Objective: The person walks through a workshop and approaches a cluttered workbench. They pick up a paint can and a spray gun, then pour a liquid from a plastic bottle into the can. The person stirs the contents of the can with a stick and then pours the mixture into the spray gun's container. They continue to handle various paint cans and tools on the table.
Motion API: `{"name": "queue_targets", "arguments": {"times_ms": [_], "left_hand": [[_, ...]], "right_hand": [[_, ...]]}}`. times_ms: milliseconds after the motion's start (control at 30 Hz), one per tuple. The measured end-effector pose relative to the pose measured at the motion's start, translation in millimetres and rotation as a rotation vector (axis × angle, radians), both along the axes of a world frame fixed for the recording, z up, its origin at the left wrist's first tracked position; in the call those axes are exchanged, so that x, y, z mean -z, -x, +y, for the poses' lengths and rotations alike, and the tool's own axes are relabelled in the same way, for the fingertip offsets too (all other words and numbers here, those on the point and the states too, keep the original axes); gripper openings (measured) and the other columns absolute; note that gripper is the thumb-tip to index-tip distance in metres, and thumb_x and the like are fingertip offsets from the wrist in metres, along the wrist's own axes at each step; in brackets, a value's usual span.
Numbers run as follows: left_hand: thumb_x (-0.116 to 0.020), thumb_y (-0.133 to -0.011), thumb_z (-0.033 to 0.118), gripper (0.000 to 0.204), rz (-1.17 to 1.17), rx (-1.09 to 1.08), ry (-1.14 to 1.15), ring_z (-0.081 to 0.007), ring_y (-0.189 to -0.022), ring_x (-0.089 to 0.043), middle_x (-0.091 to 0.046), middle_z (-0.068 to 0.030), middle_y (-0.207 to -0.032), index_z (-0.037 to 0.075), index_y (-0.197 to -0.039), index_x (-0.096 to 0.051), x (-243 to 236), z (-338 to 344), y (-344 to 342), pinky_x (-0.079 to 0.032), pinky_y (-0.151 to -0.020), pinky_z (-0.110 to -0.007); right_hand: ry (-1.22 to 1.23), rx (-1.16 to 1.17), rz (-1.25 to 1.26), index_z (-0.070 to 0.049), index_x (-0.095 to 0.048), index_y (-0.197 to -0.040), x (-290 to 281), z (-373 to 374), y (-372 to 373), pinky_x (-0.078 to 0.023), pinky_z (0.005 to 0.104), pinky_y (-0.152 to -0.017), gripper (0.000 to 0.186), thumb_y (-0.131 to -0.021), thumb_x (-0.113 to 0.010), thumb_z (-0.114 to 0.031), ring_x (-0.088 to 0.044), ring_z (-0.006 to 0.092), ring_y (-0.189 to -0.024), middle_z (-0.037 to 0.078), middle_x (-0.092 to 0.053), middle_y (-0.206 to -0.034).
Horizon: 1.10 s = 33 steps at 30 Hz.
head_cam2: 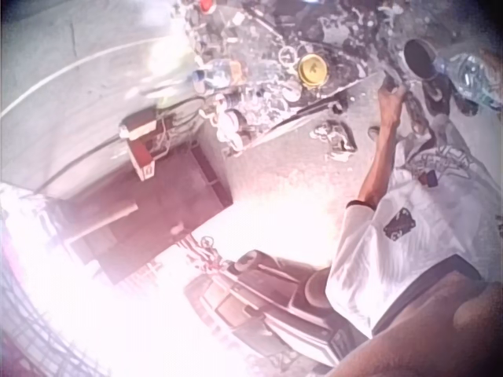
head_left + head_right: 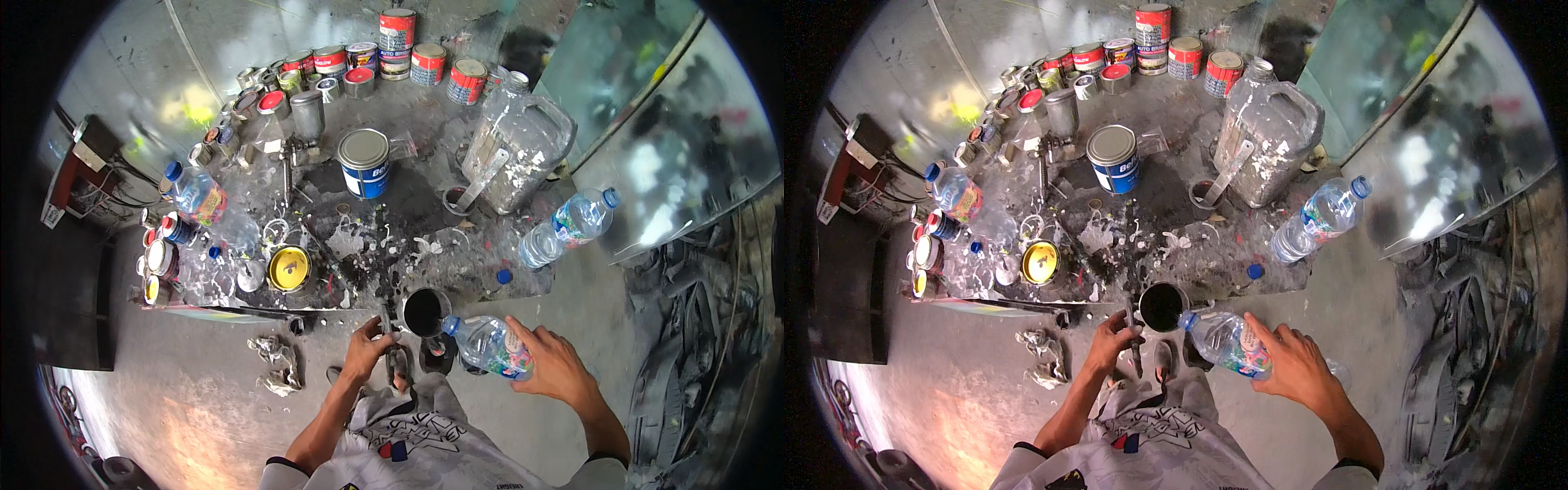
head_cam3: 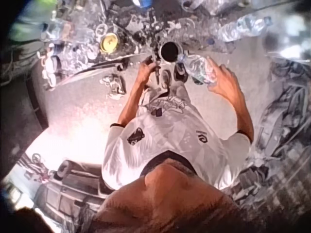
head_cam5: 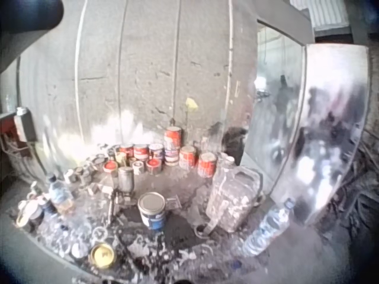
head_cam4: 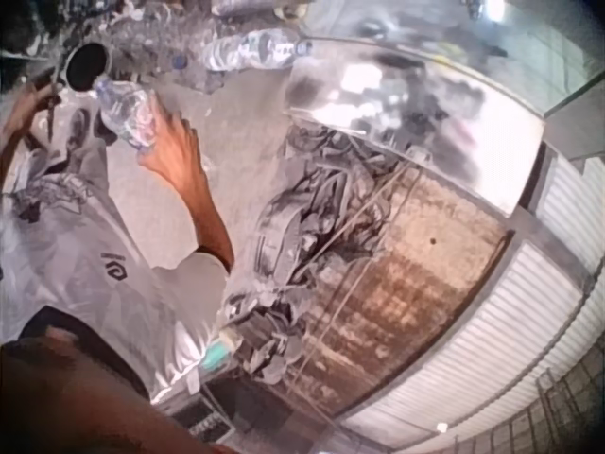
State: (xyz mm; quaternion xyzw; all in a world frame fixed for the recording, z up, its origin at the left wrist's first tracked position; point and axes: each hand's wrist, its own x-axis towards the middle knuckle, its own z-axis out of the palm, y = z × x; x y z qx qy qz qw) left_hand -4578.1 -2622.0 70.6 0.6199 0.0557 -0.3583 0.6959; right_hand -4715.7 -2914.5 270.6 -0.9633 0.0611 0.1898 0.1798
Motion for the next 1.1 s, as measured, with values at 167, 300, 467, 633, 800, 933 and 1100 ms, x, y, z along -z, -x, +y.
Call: {"name": "queue_targets", "arguments": {"times_ms": [167,300,467,633,800,933,1100], "left_hand": [[-0.071,-0.081,0.022,0.069,0.085,-0.044,0.082,-0.0215,-0.091,-0.067,-0.064,-0.0141,-0.113,-0.007,-0.137,-0.044,-22,-3,0,-0.054,-0.083,-0.035],[-0.069,-0.083,0.023,0.063,0.104,-0.074,0.135,-0.0221,-0.089,-0.067,-0.064,-0.0123,-0.109,-0.005,-0.134,-0.047,-21,0,-2,-0.054,-0.084,-0.037],[-0.069,-0.081,0.026,0.058,0.065,-0.159,0.139,-0.0213,-0.086,-0.066,-0.064,-0.0099,-0.101,-0.002,-0.128,-0.052,-28,19,6,-0.054,-0.082,-0.037],[-0.070,-0.079,0.029,0.059,0.063,-0.248,0.130,-0.0223,-0.087,-0.066,-0.063,-0.0095,-0.103,-0.001,-0.127,-0.053,-24,52,22,-0.054,-0.083,-0.038],[-0.069,-0.080,0.031,0.061,0.079,-0.345,0.115,-0.0241,-0.092,-0.066,-0.063,-0.0104,-0.110,0.000,-0.129,-0.051,-16,77,37,-0.052,-0.087,-0.040],[-0.066,-0.083,0.022,0.056,0.091,-0.469,0.201,-0.0221,-0.093,-0.067,-0.063,-0.0110,-0.113,-0.001,-0.131,-0.050,-5,99,51,-0.054,-0.087,-0.037],[-0.065,-0.085,0.016,0.054,0.103,-0.584,0.293,-0.0252,-0.098,-0.068,-0.063,-0.0123,-0.115,-0.001,-0.133,-0.047,-15,116,64,-0.054,-0.088,-0.036]], "right_hand": [[-0.283,0.127,-0.204,-0.012,-0.029,-0.150,32,-2,-6,-0.049,0.0437,-0.091,0.106,-0.060,-0.085,-0.025,-0.059,0.0383,-0.105,0.022,-0.057,-0.116],[-0.484,0.410,-0.493,-0.002,-0.029,-0.145,56,4,-28,-0.047,0.0417,-0.095,0.105,-0.061,-0.089,-0.024,-0.058,0.0344,-0.114,0.022,-0.055,-0.127],[-0.589,0.668,-0.985,0.000,-0.032,-0.138,74,9,-74,-0.038,0.0394,-0.103,0.092,-0.066,-0.087,-0.014,-0.048,0.0271,-0.120,0.016,-0.046,-0.130],[-0.525,0.787,-1.152,0.001,-0.028,-0.141,101,5,-130,-0.035,0.0418,-0.105,0.095,-0.069,-0.087,-0.018,-0.045,0.0296,-0.124,0.018,-0.042,-0.134],[-0.481,0.800,-1.164,0.002,-0.021,-0.145,129,7,-154,-0.031,0.0410,-0.109,0.107,-0.067,-0.090,-0.024,-0.042,0.0312,-0.129,0.022,-0.041,-0.139],[-0.274,0.722,-1.215,0.002,-0.013,-0.151,126,31,-143,-0.023,0.0413,-0.115,0.112,-0.071,-0.088,-0.020,-0.036,0.0319,-0.136,0.023,-0.035,-0.148],[-0.732,0.165,-0.823,0.002,-0.054,-0.125,145,171,-40,-0.036,0.0429,-0.105,0.059,-0.076,-0.080,-0.019,-0.053,0.0319,-0.117,0.016,-0.056,-0.125]]}}
